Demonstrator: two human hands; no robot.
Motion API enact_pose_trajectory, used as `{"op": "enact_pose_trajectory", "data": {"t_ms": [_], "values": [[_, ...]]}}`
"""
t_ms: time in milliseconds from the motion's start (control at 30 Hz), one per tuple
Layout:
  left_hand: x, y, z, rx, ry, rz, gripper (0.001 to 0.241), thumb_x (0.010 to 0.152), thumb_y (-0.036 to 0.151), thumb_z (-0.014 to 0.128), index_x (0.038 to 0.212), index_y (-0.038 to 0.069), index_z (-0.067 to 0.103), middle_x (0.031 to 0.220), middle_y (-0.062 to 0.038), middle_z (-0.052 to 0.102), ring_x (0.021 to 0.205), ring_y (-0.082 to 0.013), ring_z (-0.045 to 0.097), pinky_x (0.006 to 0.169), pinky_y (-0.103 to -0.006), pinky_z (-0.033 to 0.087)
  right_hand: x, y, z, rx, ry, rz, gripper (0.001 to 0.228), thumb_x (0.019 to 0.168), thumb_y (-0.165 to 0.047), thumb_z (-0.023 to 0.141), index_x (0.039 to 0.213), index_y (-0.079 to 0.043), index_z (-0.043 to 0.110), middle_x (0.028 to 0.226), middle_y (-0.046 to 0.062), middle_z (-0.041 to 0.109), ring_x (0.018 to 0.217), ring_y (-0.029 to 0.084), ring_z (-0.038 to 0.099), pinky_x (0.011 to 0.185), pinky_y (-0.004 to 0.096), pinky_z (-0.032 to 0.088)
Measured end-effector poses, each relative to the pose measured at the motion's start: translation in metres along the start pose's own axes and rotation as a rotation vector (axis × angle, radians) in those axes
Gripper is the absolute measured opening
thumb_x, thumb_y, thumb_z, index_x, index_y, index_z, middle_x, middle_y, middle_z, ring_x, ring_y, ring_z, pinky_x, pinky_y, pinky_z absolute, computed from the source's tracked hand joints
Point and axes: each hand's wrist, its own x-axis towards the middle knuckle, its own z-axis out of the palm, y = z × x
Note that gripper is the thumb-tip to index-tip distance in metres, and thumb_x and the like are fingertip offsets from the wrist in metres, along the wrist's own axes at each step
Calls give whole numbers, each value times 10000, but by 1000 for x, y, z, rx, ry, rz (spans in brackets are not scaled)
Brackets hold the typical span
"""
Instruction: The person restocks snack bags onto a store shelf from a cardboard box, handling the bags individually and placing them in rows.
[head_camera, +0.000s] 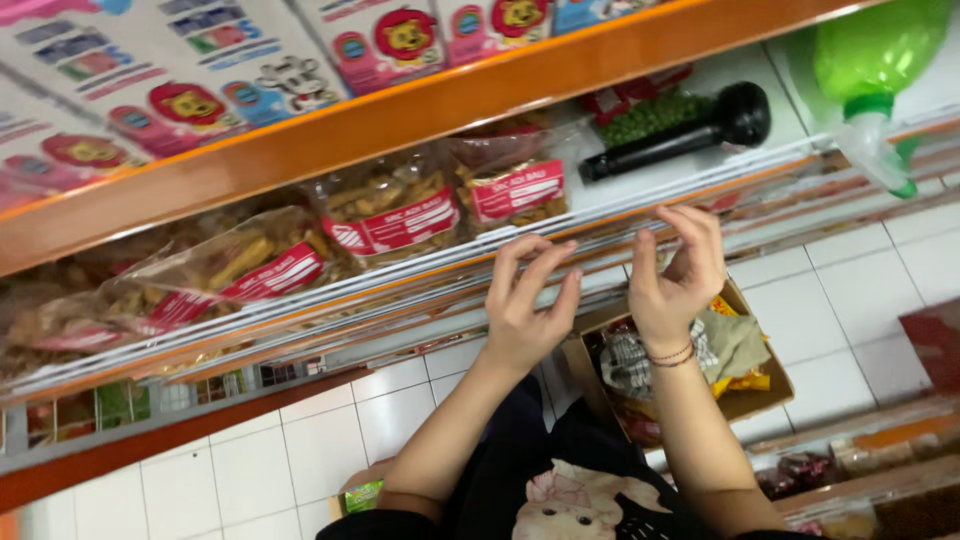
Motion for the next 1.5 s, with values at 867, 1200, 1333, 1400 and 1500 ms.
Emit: {"op": "enact_pose_trajectory", "data": {"t_ms": [867,1200,1333,1400,1500], "values": [[-271,-66,290,-419,-1226,-693,239,883,49,664,1117,11,691,1015,-145,735,933,-300,747,846,-372,600,-261,190,-267,-461,526,658,183,989,36,667,1166,5,703,1021,66,675,921,117,685,819,259,573],[-360,-81,294,252,-951,-102,499,861,63,713,1321,-63,565,1279,-270,585,1187,-435,541,1045,-477,433,-341,264,-266,-497,273,791,239,883,35,685,1113,-20,721,973,102,691,824,172,699,716,300,583],[-359,-81,299,301,-1000,-197,453,806,88,731,1233,-13,617,1135,-205,643,1112,-407,570,983,-496,432,-354,274,-267,-441,248,826,265,871,37,684,1124,-35,718,987,97,689,813,168,693,726,295,587],[-360,-84,301,285,-924,-177,406,784,78,735,1171,-8,646,1063,-196,672,1052,-393,599,931,-515,433,-355,274,-268,-427,223,832,291,860,39,691,1140,-35,721,995,96,691,826,169,689,732,297,585],[-364,-86,304,173,-1027,-383,184,844,76,715,1021,29,695,927,-165,691,933,-355,666,859,-473,507,-352,269,-273,-398,154,843,378,825,48,693,1191,-43,707,1045,101,686,888,192,687,781,310,593]]}}
